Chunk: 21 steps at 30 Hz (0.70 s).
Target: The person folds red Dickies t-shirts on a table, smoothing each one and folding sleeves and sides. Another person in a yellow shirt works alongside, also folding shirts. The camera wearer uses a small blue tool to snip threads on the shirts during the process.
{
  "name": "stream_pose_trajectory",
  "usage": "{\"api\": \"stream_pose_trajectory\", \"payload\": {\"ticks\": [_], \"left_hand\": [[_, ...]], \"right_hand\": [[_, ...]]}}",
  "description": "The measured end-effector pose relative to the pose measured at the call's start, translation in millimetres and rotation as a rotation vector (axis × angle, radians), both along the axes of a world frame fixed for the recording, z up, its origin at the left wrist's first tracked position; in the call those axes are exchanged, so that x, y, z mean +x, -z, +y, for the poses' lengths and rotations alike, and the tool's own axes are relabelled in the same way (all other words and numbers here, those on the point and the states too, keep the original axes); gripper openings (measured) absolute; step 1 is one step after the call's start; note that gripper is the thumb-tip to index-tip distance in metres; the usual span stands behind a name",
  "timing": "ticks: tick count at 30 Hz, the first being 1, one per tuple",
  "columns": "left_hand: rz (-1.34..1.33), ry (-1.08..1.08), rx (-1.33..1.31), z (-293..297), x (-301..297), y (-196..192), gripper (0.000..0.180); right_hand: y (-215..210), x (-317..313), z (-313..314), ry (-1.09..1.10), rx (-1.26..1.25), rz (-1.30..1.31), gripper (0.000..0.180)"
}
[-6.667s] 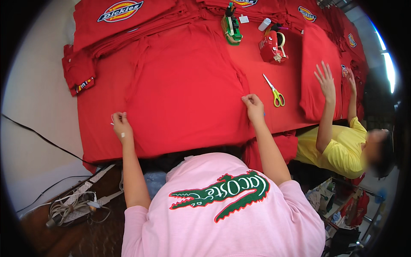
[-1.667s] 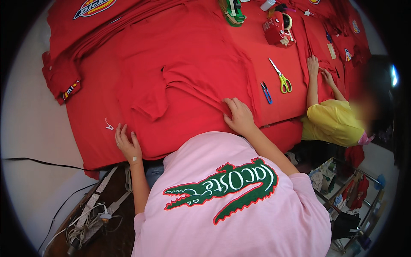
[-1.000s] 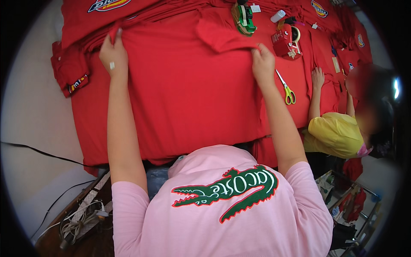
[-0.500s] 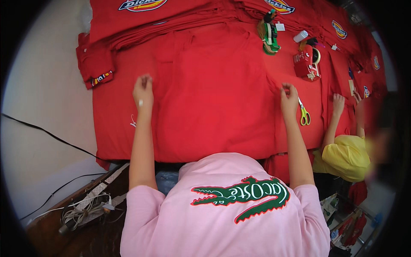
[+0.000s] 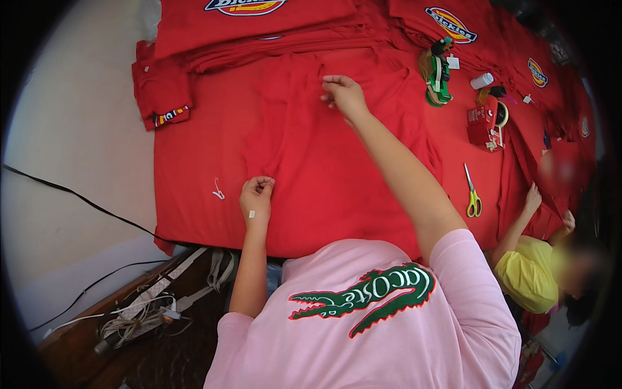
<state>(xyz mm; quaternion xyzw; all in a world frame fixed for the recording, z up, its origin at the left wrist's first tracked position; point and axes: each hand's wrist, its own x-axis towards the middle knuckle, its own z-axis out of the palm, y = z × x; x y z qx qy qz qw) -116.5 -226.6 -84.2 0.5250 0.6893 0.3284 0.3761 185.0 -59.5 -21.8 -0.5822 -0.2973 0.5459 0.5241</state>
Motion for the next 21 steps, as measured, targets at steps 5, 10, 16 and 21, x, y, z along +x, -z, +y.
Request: {"api": "stream_pose_trajectory", "payload": {"ticks": [5,10,16,21], "left_hand": [[0.221,-0.083,0.146,1,30,-26,0.029],[0.226,0.037,0.294,0,23,-17,0.02],[0.254,0.717,0.419,-56,66,-56,0.021],[0.327,0.829,0.374,-87,64,-38,0.025]], "right_hand": [[7,-33,50,0.087,-0.185,0.198,0.043],[0,25,45,-0.195,-0.073,0.527,0.031],[9,182,-67,0.059,0.033,0.357,0.043],[7,213,-199,0.231,0.021,-0.081,0.045]]}}
